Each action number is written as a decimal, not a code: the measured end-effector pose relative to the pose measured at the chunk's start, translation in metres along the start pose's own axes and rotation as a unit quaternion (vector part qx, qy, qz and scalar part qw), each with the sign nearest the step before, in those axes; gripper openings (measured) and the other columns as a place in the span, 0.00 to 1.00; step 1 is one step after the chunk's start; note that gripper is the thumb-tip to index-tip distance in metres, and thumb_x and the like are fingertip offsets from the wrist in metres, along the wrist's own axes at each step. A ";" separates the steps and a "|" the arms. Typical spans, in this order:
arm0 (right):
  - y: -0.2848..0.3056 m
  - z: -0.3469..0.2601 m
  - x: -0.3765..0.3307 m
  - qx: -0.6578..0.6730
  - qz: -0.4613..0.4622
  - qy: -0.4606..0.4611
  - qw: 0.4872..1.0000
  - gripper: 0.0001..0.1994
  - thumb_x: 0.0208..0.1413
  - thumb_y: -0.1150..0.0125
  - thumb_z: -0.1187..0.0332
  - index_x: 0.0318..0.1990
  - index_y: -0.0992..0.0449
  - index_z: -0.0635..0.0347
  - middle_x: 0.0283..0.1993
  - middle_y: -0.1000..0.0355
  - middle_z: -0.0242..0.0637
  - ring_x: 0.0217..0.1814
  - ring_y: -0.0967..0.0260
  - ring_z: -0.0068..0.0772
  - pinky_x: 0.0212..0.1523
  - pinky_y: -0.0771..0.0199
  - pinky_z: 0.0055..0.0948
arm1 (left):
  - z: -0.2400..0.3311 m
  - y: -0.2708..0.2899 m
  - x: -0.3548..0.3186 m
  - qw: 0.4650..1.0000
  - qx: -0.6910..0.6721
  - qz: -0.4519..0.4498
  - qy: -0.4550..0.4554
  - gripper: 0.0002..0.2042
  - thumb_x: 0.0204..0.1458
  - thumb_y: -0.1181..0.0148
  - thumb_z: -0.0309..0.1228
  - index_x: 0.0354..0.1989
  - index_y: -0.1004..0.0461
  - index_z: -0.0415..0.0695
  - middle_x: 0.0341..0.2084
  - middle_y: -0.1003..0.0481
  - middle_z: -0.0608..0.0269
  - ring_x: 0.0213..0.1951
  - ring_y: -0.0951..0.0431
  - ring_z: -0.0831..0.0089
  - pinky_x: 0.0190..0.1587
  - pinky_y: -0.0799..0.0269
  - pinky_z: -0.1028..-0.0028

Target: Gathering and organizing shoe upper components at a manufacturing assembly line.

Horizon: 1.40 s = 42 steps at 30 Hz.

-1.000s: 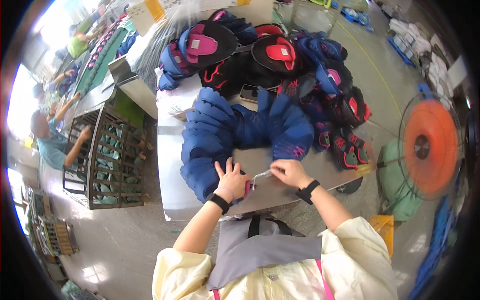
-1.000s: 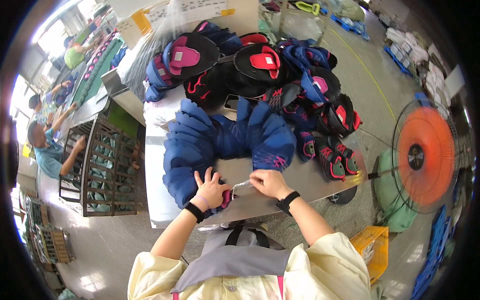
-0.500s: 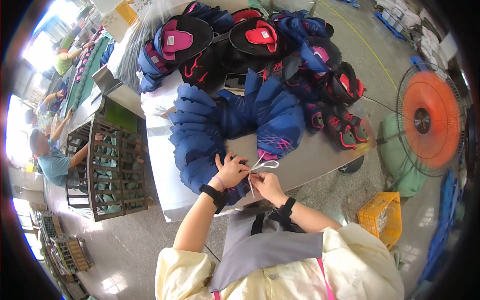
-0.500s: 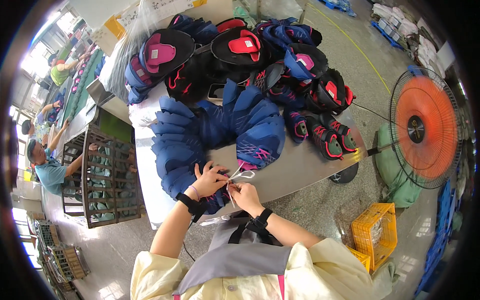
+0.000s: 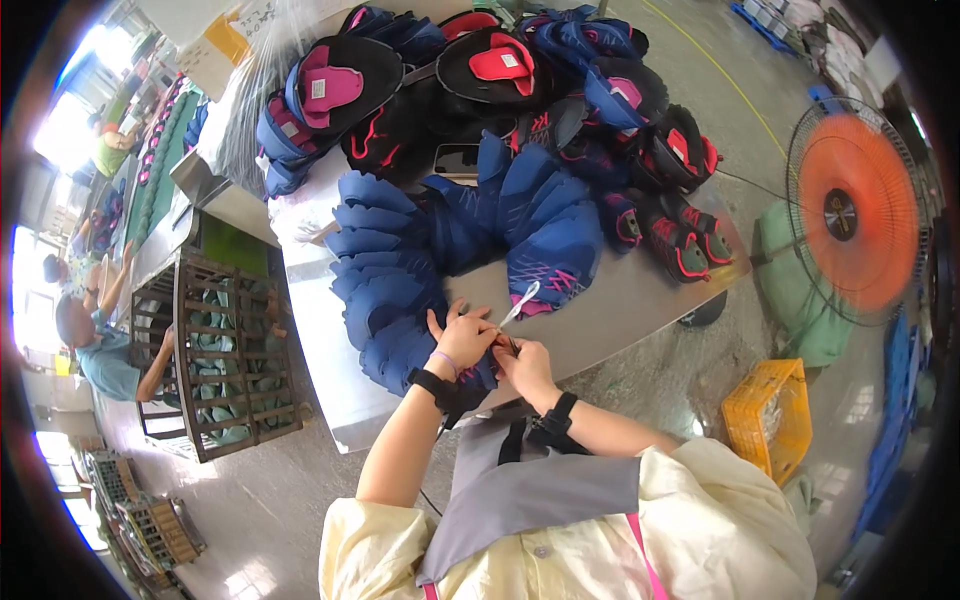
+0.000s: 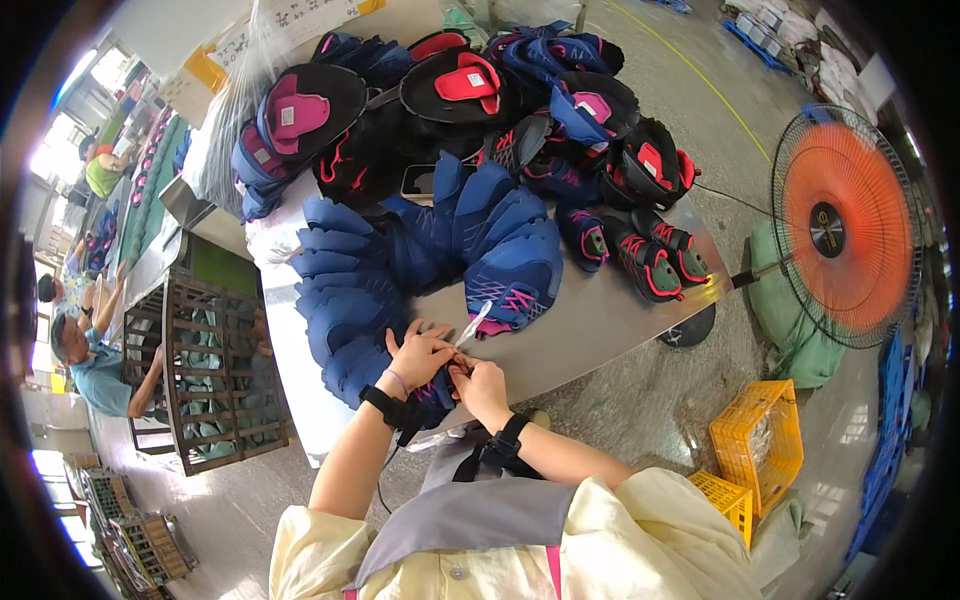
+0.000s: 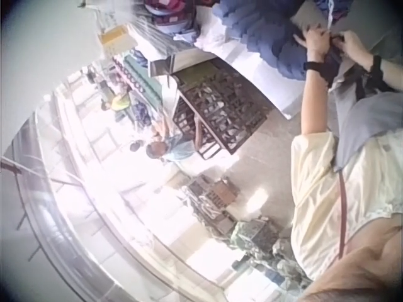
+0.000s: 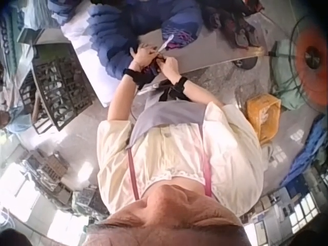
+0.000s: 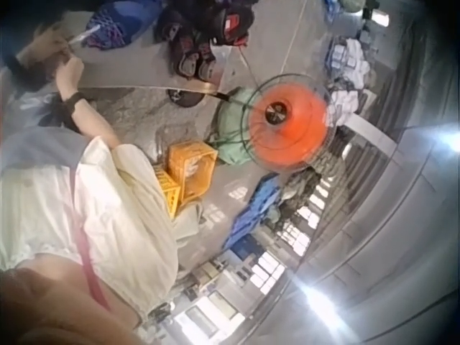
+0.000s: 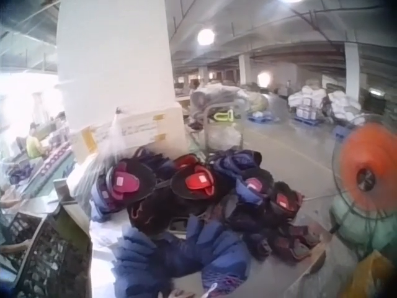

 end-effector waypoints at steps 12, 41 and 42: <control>0.007 0.035 0.018 0.141 0.023 -0.019 0.990 0.08 0.48 0.44 0.71 0.21 0.29 0.64 0.17 0.34 0.29 0.16 0.41 0.18 0.17 0.44 0.19 | 0.009 -0.008 -0.011 0.991 0.122 0.025 -0.051 0.13 0.43 0.48 0.39 0.38 0.24 0.59 0.54 0.37 0.69 0.61 0.49 0.55 0.52 0.74 0.31; 0.056 0.005 0.046 -0.329 -0.012 0.388 0.861 0.07 0.47 0.46 0.64 0.21 0.30 0.54 0.20 0.30 0.38 0.23 0.31 0.43 0.22 0.33 0.40 | -0.005 -0.034 -0.053 0.921 0.210 0.326 -0.022 0.07 0.41 0.43 0.38 0.25 0.23 0.51 0.41 0.30 0.71 0.56 0.42 0.68 0.58 0.61 0.52; 0.073 0.004 0.046 -0.330 -0.022 0.399 0.855 0.07 0.46 0.45 0.65 0.21 0.30 0.54 0.20 0.30 0.37 0.23 0.31 0.42 0.22 0.33 0.39 | -0.021 -0.025 -0.062 0.913 0.231 0.335 -0.023 0.07 0.41 0.43 0.39 0.22 0.23 0.51 0.39 0.30 0.70 0.55 0.40 0.68 0.58 0.59 0.53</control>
Point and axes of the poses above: each hand's wrist, its own x-axis towards the middle knuckle, its own y-axis out of the back of the hand, z = x × y, the point moved 2 cm from there along x, towards the middle knuckle
